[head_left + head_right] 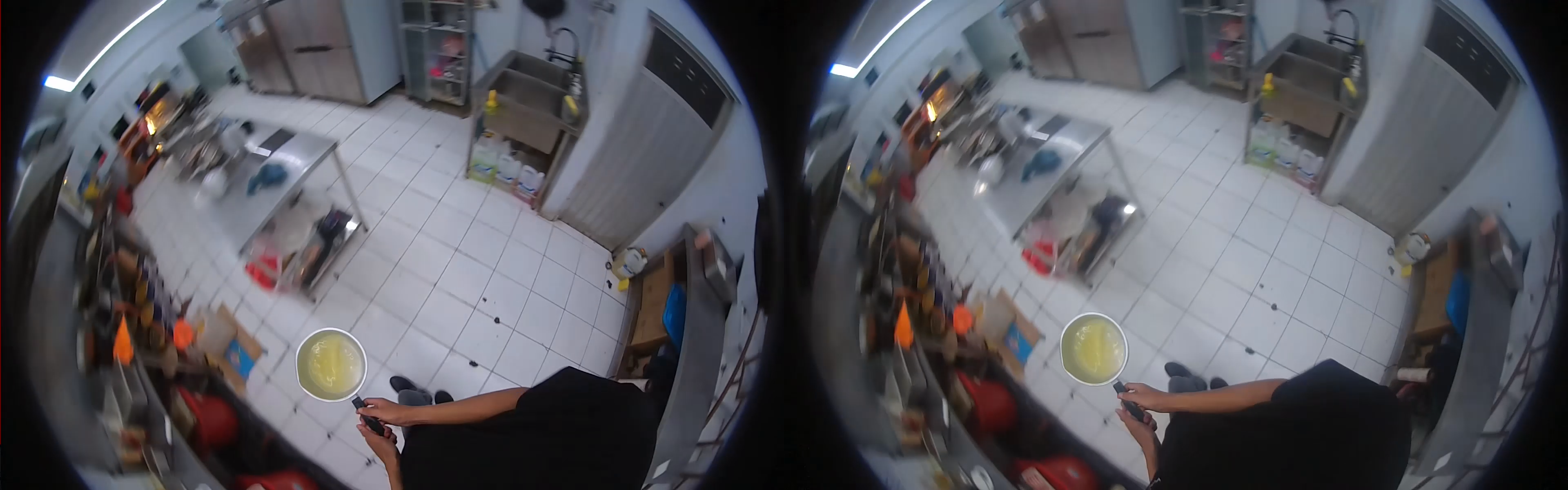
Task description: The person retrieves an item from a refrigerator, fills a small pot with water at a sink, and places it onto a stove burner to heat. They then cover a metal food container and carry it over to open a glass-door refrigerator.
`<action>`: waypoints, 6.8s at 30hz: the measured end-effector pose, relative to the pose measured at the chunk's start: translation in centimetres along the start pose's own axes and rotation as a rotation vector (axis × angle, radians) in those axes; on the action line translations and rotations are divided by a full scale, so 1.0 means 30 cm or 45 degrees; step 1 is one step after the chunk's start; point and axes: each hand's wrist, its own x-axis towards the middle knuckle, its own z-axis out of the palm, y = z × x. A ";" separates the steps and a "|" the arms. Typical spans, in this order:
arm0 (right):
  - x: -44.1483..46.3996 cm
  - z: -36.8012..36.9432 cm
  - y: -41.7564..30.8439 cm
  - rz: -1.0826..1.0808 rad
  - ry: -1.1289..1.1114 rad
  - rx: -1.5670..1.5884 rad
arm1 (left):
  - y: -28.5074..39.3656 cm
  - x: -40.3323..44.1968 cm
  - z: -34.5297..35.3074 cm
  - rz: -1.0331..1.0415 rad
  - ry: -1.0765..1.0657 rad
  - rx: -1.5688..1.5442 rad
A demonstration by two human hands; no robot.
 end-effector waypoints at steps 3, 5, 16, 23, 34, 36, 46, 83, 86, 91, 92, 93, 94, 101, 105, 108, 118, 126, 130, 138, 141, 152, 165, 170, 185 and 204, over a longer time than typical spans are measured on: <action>0.129 -0.272 -0.193 -0.364 0.197 0.097 | 0.046 0.195 0.325 -0.079 -0.286 0.280; 0.143 -0.483 -0.393 -0.432 0.337 0.201 | 0.118 0.294 0.614 -0.070 -0.454 0.509; -0.342 -1.763 -1.513 -0.769 0.953 0.325 | 0.028 1.403 1.651 -0.258 -1.201 1.697; -0.647 -2.497 -2.144 -1.077 1.672 0.084 | 0.042 1.963 2.043 -0.339 -0.773 1.382; -0.886 -3.574 -2.858 -0.487 2.528 -0.395 | 0.227 2.240 2.966 -0.362 -0.810 1.656; -0.819 -3.713 -2.914 -0.465 2.562 -0.566 | 0.277 2.356 3.155 -0.324 -0.825 1.707; -0.569 -3.876 -3.192 0.219 2.723 -0.757 | 0.734 3.323 4.329 0.633 -1.150 2.296; -1.469 -5.322 -4.609 -0.669 3.486 0.628 | -0.619 1.609 7.558 -0.768 -2.804 1.788; -1.462 -5.280 -4.649 -0.645 3.534 0.584 | -0.678 1.611 7.577 -0.964 -2.738 1.899; -1.480 -5.294 -4.618 -0.479 3.532 0.359 | -0.718 1.617 7.598 -1.011 -2.755 1.966; -1.479 -5.309 -4.599 -0.421 3.521 0.323 | -0.718 1.624 7.600 -1.000 -2.773 1.959; -1.483 -5.294 -4.617 -0.434 3.484 0.495 | -0.722 1.626 7.601 -0.938 -2.814 1.952; -1.485 -5.263 -4.637 -0.373 3.425 0.435 | -0.728 1.628 7.606 -0.873 -2.854 1.940; -1.489 -5.232 -4.631 -0.289 3.303 0.454 | -0.770 1.646 7.639 -0.629 -3.043 1.879; -1.499 -5.230 -4.632 -0.231 3.266 0.535 | -0.744 1.619 7.649 -0.585 -3.050 1.912; -1.478 -5.245 -4.641 -0.257 3.502 0.456 | -0.749 1.624 7.646 -0.748 -3.037 1.957; -1.482 -5.207 -4.643 -0.245 3.337 0.277 | -0.858 1.724 7.656 0.489 -3.377 1.681; -1.477 -5.153 -4.668 -0.421 3.338 0.374 | -0.772 1.695 7.691 1.839 -2.944 1.553; -1.476 -5.132 -4.683 -0.553 3.376 0.419 | -0.876 1.742 7.708 0.806 -3.011 1.926; -1.469 -5.221 -4.672 -0.752 3.307 0.459 | -0.815 1.750 7.669 -1.355 -2.699 1.982; -1.471 -5.195 -4.694 -0.814 3.189 0.538 | -0.792 1.735 7.650 -1.532 -2.666 1.934; -1.496 -5.146 -4.701 -0.690 3.186 0.542 | -0.785 1.696 7.605 -1.780 -2.603 1.893; -1.497 -5.140 -4.646 -0.404 3.317 0.185 | -0.740 1.633 7.572 -1.580 -2.752 1.949; -1.472 -5.116 -4.647 -0.509 3.282 0.280 | -0.740 1.652 7.555 -1.595 -2.741 1.988; -1.448 -5.092 -4.636 -0.599 3.128 0.426 | -0.741 1.733 7.498 -1.610 -2.570 2.043; -1.429 -5.107 -4.629 -0.721 3.085 0.501 | -0.766 1.835 7.466 -1.724 -2.531 2.039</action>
